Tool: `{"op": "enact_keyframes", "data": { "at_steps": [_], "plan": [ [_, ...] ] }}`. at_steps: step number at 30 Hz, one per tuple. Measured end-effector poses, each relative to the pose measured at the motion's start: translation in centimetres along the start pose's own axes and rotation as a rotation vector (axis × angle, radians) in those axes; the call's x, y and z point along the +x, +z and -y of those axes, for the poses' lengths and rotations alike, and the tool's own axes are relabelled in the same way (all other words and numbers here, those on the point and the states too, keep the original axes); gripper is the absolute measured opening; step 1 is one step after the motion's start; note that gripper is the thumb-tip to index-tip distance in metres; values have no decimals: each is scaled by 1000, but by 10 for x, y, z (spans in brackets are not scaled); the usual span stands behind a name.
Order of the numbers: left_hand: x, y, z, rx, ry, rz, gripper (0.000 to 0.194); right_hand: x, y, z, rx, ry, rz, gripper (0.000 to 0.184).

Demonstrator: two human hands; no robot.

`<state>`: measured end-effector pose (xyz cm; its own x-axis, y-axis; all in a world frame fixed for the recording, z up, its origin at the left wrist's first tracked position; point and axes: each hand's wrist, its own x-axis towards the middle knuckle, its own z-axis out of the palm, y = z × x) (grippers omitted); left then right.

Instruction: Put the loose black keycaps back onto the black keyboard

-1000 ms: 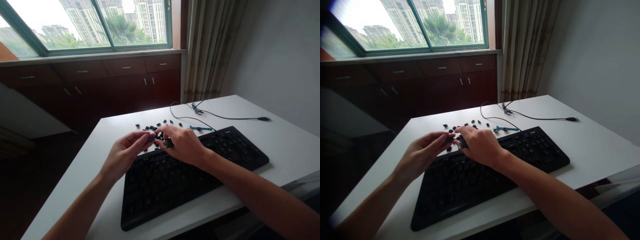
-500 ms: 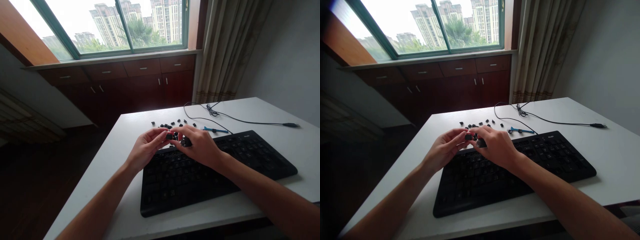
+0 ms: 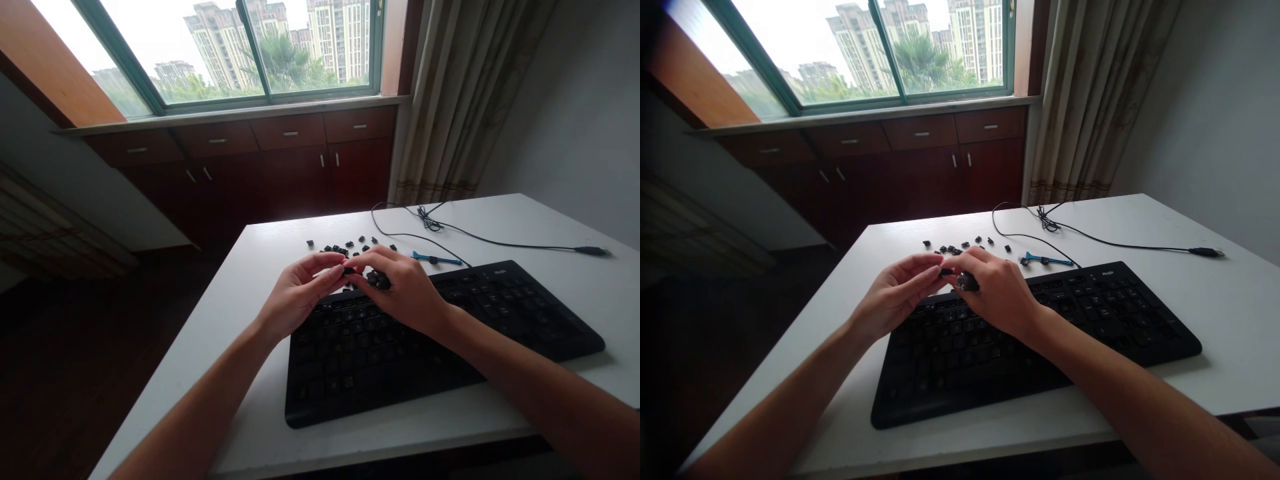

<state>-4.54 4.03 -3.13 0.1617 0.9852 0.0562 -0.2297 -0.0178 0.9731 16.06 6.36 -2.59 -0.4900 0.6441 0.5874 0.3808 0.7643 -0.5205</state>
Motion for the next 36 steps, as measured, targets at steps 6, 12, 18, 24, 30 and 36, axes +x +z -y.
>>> {"op": "enact_keyframes", "data": {
  "at_steps": [6,12,18,24,30,36],
  "plan": [
    [0,-2,0,166,27,-55,28,0,1,1,27,32,-28,20],
    [-1,-1,-3,31,8,-15,30,0,5,0,69,52,-39,28],
    [0,-4,-3,27,-5,13,26,1,4,5,153,23,-31,28],
    [2,-8,0,93,9,-22,23,0,4,8,195,32,-43,24],
    [1,-9,-5,43,-19,80,27,-2,5,9,145,0,-47,23],
    [10,-33,-11,151,157,-140,27,-6,8,10,-30,-44,-56,22]
  ]
}}
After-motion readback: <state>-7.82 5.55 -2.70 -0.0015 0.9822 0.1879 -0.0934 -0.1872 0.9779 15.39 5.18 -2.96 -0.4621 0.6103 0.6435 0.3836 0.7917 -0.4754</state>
